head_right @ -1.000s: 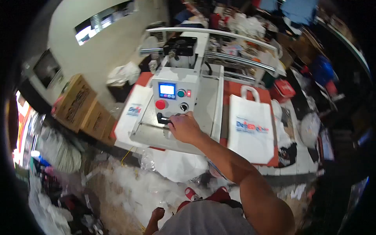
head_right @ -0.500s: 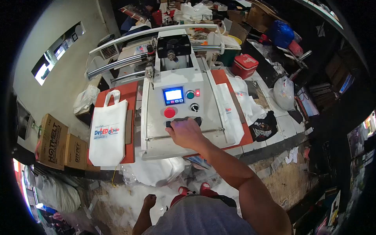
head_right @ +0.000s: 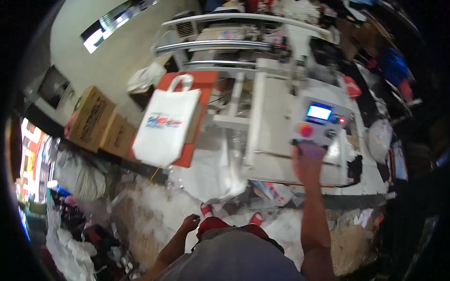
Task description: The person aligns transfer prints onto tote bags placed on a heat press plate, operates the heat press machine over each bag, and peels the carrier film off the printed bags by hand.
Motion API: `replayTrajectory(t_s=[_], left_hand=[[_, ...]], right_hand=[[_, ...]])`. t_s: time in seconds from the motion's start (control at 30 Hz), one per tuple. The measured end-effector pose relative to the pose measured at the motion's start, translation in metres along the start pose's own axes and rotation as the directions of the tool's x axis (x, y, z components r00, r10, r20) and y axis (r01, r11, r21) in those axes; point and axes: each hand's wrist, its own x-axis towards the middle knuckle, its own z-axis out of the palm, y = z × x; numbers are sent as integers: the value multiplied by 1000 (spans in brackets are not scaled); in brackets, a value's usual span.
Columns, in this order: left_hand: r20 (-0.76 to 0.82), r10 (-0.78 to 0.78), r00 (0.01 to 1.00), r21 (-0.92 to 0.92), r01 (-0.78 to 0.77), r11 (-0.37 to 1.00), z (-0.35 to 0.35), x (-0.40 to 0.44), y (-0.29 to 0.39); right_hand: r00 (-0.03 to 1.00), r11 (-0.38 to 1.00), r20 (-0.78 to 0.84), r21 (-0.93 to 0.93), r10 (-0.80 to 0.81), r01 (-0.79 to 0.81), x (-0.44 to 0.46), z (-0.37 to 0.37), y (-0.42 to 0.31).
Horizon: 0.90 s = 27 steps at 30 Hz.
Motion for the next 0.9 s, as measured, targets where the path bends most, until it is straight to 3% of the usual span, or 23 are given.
replayTrajectory(t_s=[0.07, 0.13, 0.23, 0.33, 0.47, 0.53, 0.57, 0.63, 0.67, 0.7, 0.73, 0.8, 0.9], left_hand=[[-4, 143, 990, 107, -142, 984, -10, 18, -24], [16, 136, 991, 73, -137, 988, -35, 31, -21], [87, 154, 984, 30, -157, 987, -85, 45, -13], [180, 172, 968, 17, -178, 984, -137, 65, -24], [358, 231, 905, 55, -267, 962, -231, 65, 19], [399, 411, 820, -13, -443, 896, -272, 73, 55], [359, 427, 830, -73, -431, 899, -301, 66, 92], [265, 503, 823, -118, -490, 864, -338, 82, 139], [214, 568, 795, -99, -560, 822, -347, 99, 151], [85, 714, 695, -48, -713, 700, -348, 127, 157], [-38, 832, 554, 28, -831, 555, -349, 154, 163], [-53, 789, 612, 211, -766, 608, -359, 178, 201], [-43, 817, 575, 242, -787, 567, -358, 208, 237]], right_hand=[[995, 998, -94, -56, -24, 19, -6, 5, 10], [992, 991, -107, -125, -64, 51, -6, -2, 9], [999, 985, -52, -169, 5, -14, -8, -1, 13], [992, 978, -69, -174, 106, -116, -11, -2, 7], [969, 913, -161, -337, 186, -231, -20, 9, -23], [899, 893, -330, -248, 287, -376, -21, 16, -61], [857, 906, -410, -143, 312, -398, -27, 30, -77], [833, 898, -342, 231, 435, -375, -45, 82, -112], [843, 712, -131, 611, 522, -346, -62, 126, -106], [896, 853, -109, 374, 431, -364, -31, 147, -189], [944, 870, -37, 403, 327, -285, -19, 181, -219], [956, 888, 36, 362, 291, -284, 3, 244, -272], [959, 886, 107, 368, 261, -282, 21, 317, -306]])
